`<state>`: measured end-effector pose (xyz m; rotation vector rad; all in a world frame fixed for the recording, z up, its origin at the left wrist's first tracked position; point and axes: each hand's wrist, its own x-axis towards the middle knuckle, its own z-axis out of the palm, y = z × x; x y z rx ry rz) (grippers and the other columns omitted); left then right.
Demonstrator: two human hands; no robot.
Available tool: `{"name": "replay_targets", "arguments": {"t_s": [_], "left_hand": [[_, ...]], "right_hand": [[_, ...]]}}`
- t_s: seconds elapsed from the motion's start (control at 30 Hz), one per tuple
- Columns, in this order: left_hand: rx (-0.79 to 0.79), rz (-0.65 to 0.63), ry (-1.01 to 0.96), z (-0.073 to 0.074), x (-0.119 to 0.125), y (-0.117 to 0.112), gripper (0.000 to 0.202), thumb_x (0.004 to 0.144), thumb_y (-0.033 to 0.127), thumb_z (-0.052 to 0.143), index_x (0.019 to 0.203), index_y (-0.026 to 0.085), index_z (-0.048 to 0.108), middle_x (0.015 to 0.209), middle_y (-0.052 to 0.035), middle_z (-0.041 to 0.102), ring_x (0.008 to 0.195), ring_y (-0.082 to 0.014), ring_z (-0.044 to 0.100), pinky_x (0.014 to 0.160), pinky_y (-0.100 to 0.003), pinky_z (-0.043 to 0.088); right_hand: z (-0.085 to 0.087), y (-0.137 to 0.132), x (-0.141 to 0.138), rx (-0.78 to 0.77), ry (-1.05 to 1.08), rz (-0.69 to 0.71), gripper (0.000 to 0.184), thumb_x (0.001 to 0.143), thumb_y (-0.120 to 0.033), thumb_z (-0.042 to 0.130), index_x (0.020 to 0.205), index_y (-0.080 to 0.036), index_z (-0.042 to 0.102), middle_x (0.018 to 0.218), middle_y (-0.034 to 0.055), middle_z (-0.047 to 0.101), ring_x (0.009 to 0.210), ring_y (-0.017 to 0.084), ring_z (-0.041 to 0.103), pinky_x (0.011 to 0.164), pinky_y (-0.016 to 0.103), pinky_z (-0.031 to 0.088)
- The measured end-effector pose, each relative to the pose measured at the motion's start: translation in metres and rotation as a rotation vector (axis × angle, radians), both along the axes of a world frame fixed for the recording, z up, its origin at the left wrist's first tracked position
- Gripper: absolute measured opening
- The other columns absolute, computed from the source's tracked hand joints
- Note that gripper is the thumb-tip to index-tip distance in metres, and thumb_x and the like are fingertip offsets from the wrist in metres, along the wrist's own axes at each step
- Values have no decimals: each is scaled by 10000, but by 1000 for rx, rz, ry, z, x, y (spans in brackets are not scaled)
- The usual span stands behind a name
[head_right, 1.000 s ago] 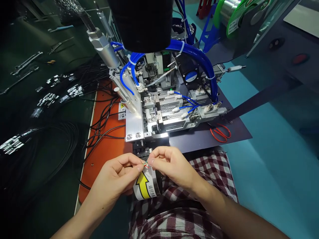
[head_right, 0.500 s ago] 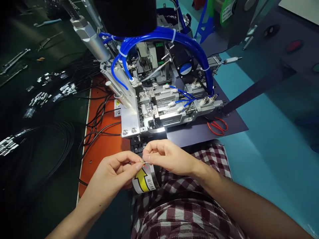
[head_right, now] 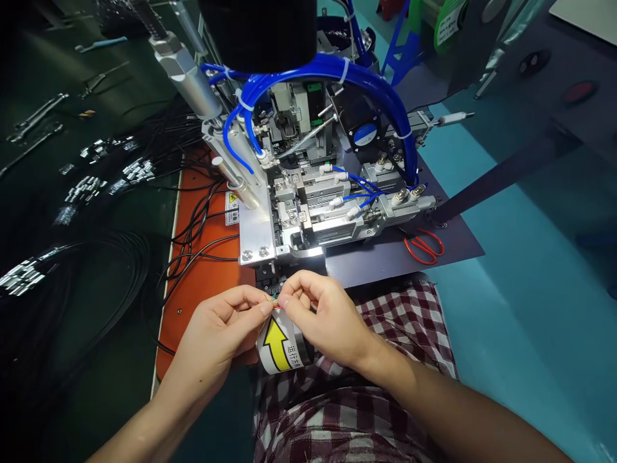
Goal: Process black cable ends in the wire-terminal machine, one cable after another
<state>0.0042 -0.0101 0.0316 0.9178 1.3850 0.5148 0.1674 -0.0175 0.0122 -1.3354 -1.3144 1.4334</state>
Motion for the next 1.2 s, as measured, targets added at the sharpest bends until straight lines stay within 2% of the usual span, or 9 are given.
{"name": "replay_targets", "arguments": {"t_s": [0.07, 0.13, 0.33, 0.53, 0.7, 0.87, 0.93, 1.03, 1.2], "left_hand": [[-5, 16, 2, 2, 1, 0, 284, 768, 443, 659, 702, 176, 587, 432, 95, 308, 382, -48, 266, 363, -166, 284], [-1, 17, 9, 4, 2, 0, 288, 763, 441, 659, 683, 177, 578, 422, 98, 288, 384, -50, 256, 361, -166, 280], [-2, 4, 33, 5, 3, -1, 274, 768, 418, 650, 671, 170, 585, 426, 95, 292, 395, -50, 249, 366, -166, 286], [16, 1, 8, 5, 2, 0, 280, 770, 416, 657, 679, 164, 574, 453, 83, 346, 395, -47, 292, 366, -156, 254], [24, 43, -21, 3, 4, -2, 266, 780, 387, 658, 675, 159, 568, 447, 91, 327, 386, -33, 257, 363, -148, 237], [69, 56, -62, 3, 6, -4, 250, 788, 379, 660, 693, 160, 585, 449, 96, 314, 386, -27, 250, 375, -145, 253], [78, 40, -18, 4, 6, -4, 259, 786, 396, 658, 700, 163, 588, 458, 88, 335, 391, -36, 279, 370, -148, 261], [57, 12, 42, 4, 4, -2, 289, 784, 428, 650, 686, 166, 577, 459, 79, 354, 388, -46, 302, 358, -154, 262], [31, 5, 41, 6, 2, -1, 286, 786, 431, 643, 686, 169, 589, 423, 96, 292, 378, -48, 273, 362, -159, 281]], "right_hand": [[-1, -3, -3, 132, -71, -29, 79, 836, -177, 557, 757, -168, 565, 642, -34, 498, 556, 92, 438, 527, 227, 367], [-1, -4, -5, 169, -89, -53, 86, 837, -172, 556, 752, -169, 550, 640, -39, 488, 552, 88, 435, 530, 223, 369], [5, 1, -5, -171, 64, -5, 158, 857, -281, 533, 742, -173, 535, 546, -64, 420, 467, 80, 366, 429, 208, 302], [9, 5, -6, -153, 22, -32, 120, 801, -273, 594, 762, -160, 587, 601, -40, 487, 482, 78, 382, 431, 206, 304], [9, 1, -9, -245, 116, -38, 137, 809, -287, 581, 746, -170, 549, 540, -65, 435, 438, 72, 353, 400, 200, 284], [5, -6, -11, 11, -8, -97, 102, 836, -231, 571, 750, -185, 539, 605, -40, 477, 524, 95, 425, 483, 223, 352], [5, -5, -10, -43, 40, -83, 123, 848, -238, 560, 743, -187, 522, 560, -58, 447, 485, 85, 397, 453, 213, 330], [10, 0, -7, -248, 165, -6, 154, 859, -264, 552, 735, -178, 518, 487, -87, 405, 410, 65, 350, 396, 195, 278], [13, 3, -1, -218, 120, -25, 186, 859, -297, 563, 739, -156, 572, 558, -55, 488, 429, 57, 366, 405, 193, 287]]}}
